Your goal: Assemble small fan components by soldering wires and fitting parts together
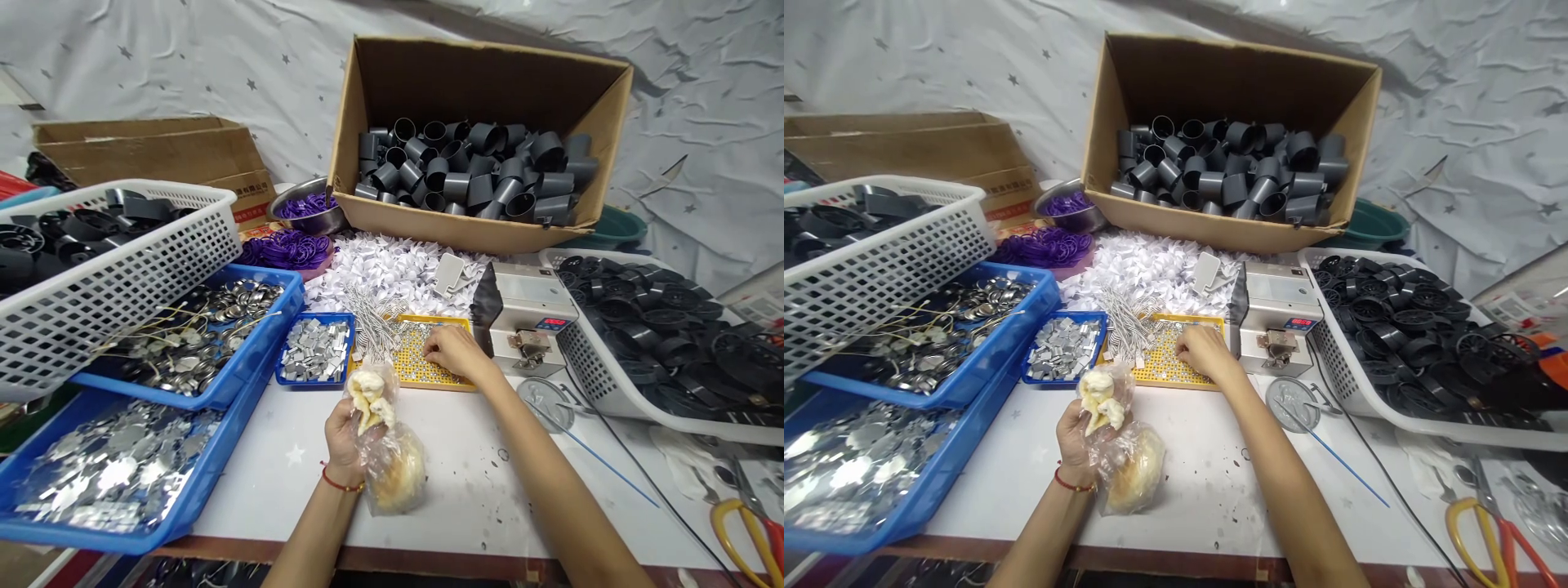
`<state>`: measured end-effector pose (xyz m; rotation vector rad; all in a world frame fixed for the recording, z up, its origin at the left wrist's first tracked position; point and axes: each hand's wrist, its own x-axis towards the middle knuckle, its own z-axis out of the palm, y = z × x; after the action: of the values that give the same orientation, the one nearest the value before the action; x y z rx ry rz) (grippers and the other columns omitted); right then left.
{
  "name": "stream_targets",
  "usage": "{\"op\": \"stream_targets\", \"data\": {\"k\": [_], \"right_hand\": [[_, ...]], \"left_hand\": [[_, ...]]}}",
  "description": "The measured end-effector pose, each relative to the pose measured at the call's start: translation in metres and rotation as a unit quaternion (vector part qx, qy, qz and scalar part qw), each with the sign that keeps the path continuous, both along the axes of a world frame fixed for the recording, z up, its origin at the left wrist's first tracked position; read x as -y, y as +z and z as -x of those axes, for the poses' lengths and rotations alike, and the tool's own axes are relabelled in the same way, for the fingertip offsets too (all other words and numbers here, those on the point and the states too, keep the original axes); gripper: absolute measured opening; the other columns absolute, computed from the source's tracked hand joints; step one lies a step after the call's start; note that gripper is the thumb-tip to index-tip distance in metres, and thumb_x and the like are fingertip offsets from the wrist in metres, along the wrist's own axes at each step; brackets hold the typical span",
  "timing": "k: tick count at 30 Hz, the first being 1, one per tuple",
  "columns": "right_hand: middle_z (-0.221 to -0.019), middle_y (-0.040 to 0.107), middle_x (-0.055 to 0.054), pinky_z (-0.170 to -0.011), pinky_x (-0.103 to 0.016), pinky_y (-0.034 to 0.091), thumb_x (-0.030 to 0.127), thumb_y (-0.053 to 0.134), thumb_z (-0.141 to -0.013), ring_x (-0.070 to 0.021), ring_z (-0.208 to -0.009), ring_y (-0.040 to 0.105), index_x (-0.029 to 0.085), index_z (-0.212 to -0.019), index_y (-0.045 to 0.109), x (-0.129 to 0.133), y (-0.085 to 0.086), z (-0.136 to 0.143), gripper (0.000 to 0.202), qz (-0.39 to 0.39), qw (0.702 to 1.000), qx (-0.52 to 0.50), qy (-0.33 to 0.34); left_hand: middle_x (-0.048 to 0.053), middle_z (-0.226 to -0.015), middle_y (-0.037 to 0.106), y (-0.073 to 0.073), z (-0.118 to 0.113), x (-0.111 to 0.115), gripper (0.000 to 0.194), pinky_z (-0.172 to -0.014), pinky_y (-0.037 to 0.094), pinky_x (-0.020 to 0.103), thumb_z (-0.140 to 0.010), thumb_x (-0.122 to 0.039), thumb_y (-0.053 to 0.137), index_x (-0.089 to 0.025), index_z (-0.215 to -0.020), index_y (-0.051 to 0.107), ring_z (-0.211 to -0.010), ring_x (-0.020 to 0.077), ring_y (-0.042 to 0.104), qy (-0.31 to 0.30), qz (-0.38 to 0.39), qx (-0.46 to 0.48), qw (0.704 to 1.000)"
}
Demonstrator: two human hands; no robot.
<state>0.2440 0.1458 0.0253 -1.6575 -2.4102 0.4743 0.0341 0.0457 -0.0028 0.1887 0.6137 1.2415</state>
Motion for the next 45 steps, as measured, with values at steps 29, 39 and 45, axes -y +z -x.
{"op": "stream_targets", "data": {"k": [29, 39, 45], "right_hand": [[-0.080, 0.068, -0.002, -0.064, -0.023, 0.033, 0.012, 0.062, -0.080, -0.0130, -0.073, 0.058, 0.019, -0.072, 0.066, 0.001, 0.001, 0.002, 0.011, 0.005, 1.000, -0.021, 0.020], [-0.076, 0.070, -0.004, -0.062, -0.026, 0.031, 0.009, 0.063, -0.076, -0.0167, -0.073, 0.061, 0.019, -0.067, 0.068, 0.008, 0.002, 0.012, 0.013, 0.027, 1.000, 0.015, -0.001], [-0.084, 0.069, -0.006, -0.065, -0.026, 0.031, 0.014, 0.058, -0.083, -0.0166, -0.076, 0.059, 0.018, -0.071, 0.064, 0.005, 0.002, 0.007, 0.015, 0.030, 0.999, 0.024, 0.019]], "left_hand": [[0.003, -0.054, 0.054, -0.002, 0.002, -0.001, 0.012, -0.033, 0.035, 0.019, -0.057, -0.023, 0.062, -0.013, -0.057, 0.057, -0.042, 0.0117, 0.048, -0.003, 0.011, 0.016, 1.000], [0.004, -0.054, 0.055, -0.003, 0.002, 0.001, 0.013, -0.033, 0.035, 0.019, -0.059, -0.025, 0.063, -0.013, -0.059, 0.061, -0.042, 0.0112, 0.048, -0.003, 0.009, 0.011, 1.000], [0.004, -0.054, 0.055, -0.003, 0.003, 0.000, 0.012, -0.034, 0.036, 0.019, -0.060, -0.024, 0.063, -0.012, -0.058, 0.059, -0.043, 0.0119, 0.049, 0.000, -0.002, 0.014, 1.000]]}}
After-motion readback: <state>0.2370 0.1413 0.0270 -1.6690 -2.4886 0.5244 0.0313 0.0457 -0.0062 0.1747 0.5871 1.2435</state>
